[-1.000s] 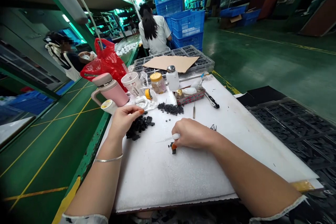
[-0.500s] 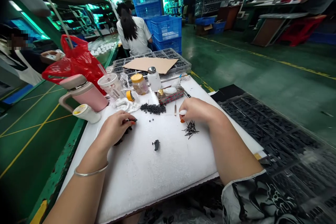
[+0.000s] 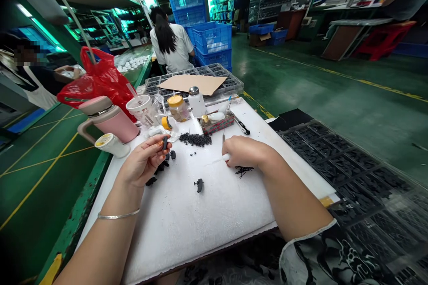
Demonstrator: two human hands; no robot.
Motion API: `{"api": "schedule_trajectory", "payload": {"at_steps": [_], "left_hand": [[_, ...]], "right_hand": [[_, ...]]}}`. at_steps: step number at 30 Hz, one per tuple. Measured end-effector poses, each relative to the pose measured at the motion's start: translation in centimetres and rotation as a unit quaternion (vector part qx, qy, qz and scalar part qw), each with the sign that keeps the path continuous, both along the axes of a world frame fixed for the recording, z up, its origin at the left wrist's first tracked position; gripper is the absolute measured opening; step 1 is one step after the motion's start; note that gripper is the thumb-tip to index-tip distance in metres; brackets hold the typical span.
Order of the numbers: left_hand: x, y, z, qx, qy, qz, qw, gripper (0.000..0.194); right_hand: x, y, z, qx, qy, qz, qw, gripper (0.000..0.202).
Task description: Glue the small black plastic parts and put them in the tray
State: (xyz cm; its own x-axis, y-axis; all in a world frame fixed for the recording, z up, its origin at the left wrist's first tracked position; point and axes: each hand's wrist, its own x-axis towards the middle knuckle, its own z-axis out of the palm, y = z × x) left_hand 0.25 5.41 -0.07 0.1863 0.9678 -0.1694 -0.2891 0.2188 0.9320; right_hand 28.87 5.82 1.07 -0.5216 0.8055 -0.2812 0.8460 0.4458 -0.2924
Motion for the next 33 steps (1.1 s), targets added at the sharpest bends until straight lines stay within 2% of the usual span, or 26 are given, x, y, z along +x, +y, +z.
{"api": "schedule_trajectory", "payload": {"at_steps": [4, 8, 12, 17, 21, 27, 33], "left_hand": [[1.0, -0.5, 0.1, -0.02, -0.061, -0.06, 0.996, 0.031], [2.1, -1.1, 0.1, -0.034, -0.098, -0.09, 0.991, 0.034], [3.1, -1.6, 0.0, -0.055, -0.117, -0.118, 0.985, 0.036], [3.7, -1.6, -0.4, -0.078, -0.133, -0.129, 0.98, 0.033], [3.7, -1.5, -0.7, -0.073, -0.144, -0.12, 0.98, 0.025], [4.0, -1.6, -1.1, -0.074, -0.13, -0.125, 0.981, 0.026], [4.1, -1.6, -1.3, -0.08, -0.118, -0.121, 0.982, 0.026]], "right_hand": [[0.2, 0.3, 0.5, -0.005, 0.127, 0.019, 0.992, 0.009], [-1.3, -0.4, 0.8, -0.031, 0.283, -0.024, 0.958, 0.011], [-3.2, -1.0, 0.6, 0.054, 0.375, -0.045, 0.924, 0.013], [-4.5, -1.6, -0.1, 0.083, 0.479, -0.037, 0.873, 0.011], [-4.9, -2.4, -0.1, 0.113, 0.519, -0.078, 0.843, 0.01], [-5.6, -2.9, -0.2, 0.198, 0.52, -0.046, 0.83, 0.001], [-6.0, -2.8, -0.9, 0.276, 0.501, -0.045, 0.819, 0.007]]}}
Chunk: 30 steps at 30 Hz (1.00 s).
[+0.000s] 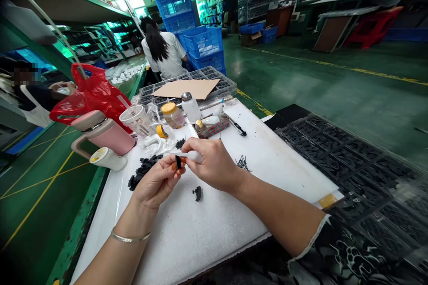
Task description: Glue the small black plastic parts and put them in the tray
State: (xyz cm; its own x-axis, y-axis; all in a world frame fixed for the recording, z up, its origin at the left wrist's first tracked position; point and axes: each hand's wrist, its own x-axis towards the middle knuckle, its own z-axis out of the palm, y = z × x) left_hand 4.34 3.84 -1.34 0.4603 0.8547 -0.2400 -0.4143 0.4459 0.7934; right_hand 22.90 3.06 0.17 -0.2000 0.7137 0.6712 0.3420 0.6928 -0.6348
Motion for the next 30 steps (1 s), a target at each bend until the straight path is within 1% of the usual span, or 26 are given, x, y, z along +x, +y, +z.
{"api": "schedule_trajectory", "payload": {"at_steps": [4, 9, 11, 13, 15, 17, 19, 21, 25, 30], "left_hand": [[0.27, -0.01, 0.18, -0.007, 0.006, 0.008, 1.0, 0.027], [0.63, -0.13, 0.3, -0.008, 0.027, 0.05, 0.998, 0.032], [0.61, -0.17, 0.26, -0.007, 0.031, 0.057, 0.998, 0.032], [0.5, -0.2, 0.22, -0.003, 0.032, 0.058, 0.998, 0.031], [0.39, -0.22, 0.26, 0.003, 0.031, 0.055, 0.998, 0.029], [0.33, -0.27, 0.39, 0.004, 0.02, 0.049, 0.999, 0.027], [0.32, -0.3, 0.54, -0.001, 0.005, 0.045, 0.999, 0.027], [0.31, -0.27, 0.57, -0.003, -0.005, 0.045, 0.999, 0.028], [0.11, 0.0, 0.13, 0.0, -0.023, 0.04, 0.999, 0.034], [-0.02, 0.21, -0.41, -0.001, -0.029, 0.026, 0.999, 0.032]], "right_hand": [[-0.06, -0.27, -0.06, 0.046, -0.039, -0.023, 0.998, 0.015], [-0.31, -0.67, -0.24, 0.123, -0.123, -0.042, 0.984, 0.024], [-0.36, -0.63, -0.35, 0.141, -0.148, -0.037, 0.978, 0.025], [-0.3, -0.43, -0.44, 0.151, -0.157, -0.018, 0.976, 0.022], [-0.16, -0.17, -0.47, 0.147, -0.135, 0.009, 0.98, 0.02], [0.0, 0.05, -0.48, 0.12, -0.087, 0.028, 0.989, 0.023], [0.08, 0.13, -0.48, 0.089, -0.044, 0.029, 0.995, 0.026], [0.05, 0.07, -0.47, 0.074, -0.022, 0.016, 0.997, 0.025], [-0.16, -0.25, -0.36, 0.078, 0.008, -0.004, 0.997, 0.023], [-0.15, -0.33, -0.29, 0.11, 0.006, -0.008, 0.994, 0.023]]}}
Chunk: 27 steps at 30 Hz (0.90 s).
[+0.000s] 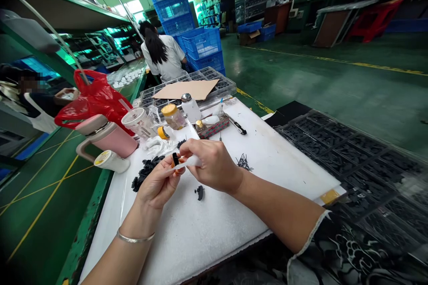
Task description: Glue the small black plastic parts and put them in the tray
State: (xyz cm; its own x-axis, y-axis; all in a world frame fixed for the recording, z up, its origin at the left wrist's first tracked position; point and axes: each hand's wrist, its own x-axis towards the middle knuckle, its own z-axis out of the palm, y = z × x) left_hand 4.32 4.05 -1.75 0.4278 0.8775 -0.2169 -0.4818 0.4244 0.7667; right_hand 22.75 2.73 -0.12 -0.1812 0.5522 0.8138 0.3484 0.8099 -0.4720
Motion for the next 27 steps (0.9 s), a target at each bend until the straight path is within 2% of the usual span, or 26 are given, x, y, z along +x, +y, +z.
{"api": "schedule_trajectory", "payload": {"at_steps": [8, 17, 23, 27], "left_hand": [[0.3, -0.2, -0.2, 0.004, 0.02, -0.001, 1.0, 0.03], [1.0, -0.6, 0.5, 0.027, 0.055, 0.047, 0.997, 0.032], [0.9, -0.6, 1.0, 0.018, 0.068, 0.058, 0.996, 0.034], [0.5, -0.5, 1.0, 0.014, 0.068, 0.047, 0.996, 0.033]], "right_hand": [[0.0, 0.0, 0.0, 0.013, -0.036, 0.003, 0.999, 0.03], [-0.3, -0.4, -0.1, 0.041, -0.126, -0.032, 0.991, 0.027], [0.1, 0.3, 0.0, -0.053, -0.024, 0.053, 0.997, 0.027], [0.2, 0.6, -0.1, -0.11, 0.013, 0.072, 0.991, 0.017]]}}
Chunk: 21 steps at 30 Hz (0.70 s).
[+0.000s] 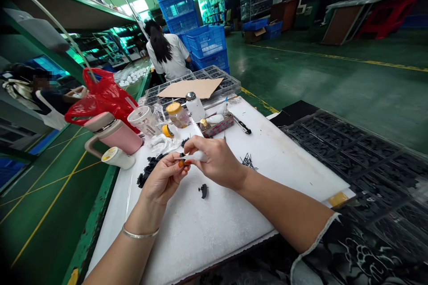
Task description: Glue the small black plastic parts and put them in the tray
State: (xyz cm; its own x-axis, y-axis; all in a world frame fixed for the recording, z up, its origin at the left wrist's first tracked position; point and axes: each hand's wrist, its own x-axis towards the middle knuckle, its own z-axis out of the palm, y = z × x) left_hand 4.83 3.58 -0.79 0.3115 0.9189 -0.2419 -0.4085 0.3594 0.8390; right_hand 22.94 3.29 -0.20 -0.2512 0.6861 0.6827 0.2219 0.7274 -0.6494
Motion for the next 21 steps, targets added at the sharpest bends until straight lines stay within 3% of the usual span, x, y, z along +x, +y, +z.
{"api": "schedule_trajectory", "payload": {"at_steps": [9, 17, 21], "left_hand": [[0.3, -0.4, 0.2, 0.056, 0.048, 0.039, 0.997, 0.029], [-0.1, -0.2, 0.3, 0.059, 0.057, 0.019, 0.996, 0.03], [-0.3, -0.2, 0.4, 0.068, 0.084, 0.048, 0.993, 0.029]], "right_hand": [[-0.2, 0.3, -0.2, -0.025, -0.012, -0.029, 0.999, 0.008], [0.3, 1.0, -0.2, -0.087, -0.019, -0.033, 0.996, 0.012], [1.4, 1.6, -0.1, -0.191, 0.042, -0.015, 0.981, 0.029]]}}
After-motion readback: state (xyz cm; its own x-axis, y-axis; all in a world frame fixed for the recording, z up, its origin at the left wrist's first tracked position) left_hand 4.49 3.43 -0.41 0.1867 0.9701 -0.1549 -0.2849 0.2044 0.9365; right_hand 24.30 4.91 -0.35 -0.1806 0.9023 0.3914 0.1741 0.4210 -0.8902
